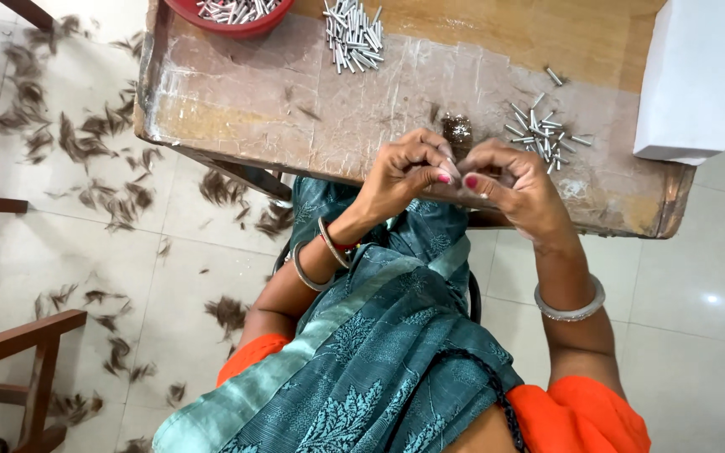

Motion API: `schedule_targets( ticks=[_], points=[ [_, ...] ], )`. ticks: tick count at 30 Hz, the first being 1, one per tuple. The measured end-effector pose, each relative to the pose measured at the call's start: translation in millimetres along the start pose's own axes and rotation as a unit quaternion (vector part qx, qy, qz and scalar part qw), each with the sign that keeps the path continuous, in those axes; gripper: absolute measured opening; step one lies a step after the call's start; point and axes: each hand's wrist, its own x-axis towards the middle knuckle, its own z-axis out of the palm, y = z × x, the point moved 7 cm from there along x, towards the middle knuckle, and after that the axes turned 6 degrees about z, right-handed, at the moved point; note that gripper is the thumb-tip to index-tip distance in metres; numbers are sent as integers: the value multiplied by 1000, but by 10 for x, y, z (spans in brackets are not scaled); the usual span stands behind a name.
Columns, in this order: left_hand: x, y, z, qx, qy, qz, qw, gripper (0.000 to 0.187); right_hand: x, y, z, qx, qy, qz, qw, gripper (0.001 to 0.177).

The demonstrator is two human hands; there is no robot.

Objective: Assembling small metal components by hand at a workstation in a production facility.

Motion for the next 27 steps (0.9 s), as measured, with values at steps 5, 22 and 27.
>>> schedule_targets(
  ticks=[5,22,27],
  points=[
    [43,206,-63,166,75,92,979,7,83,53,88,106,57,-98,988,14],
    [-86,-359,-108,-198,202,33,959,3,-176,-472,224,-276,237,-298,883,25],
    [-125,-427,205,-345,200,-140,906,12,-189,-318,196,-248,224,-359,872,24]
  ],
)
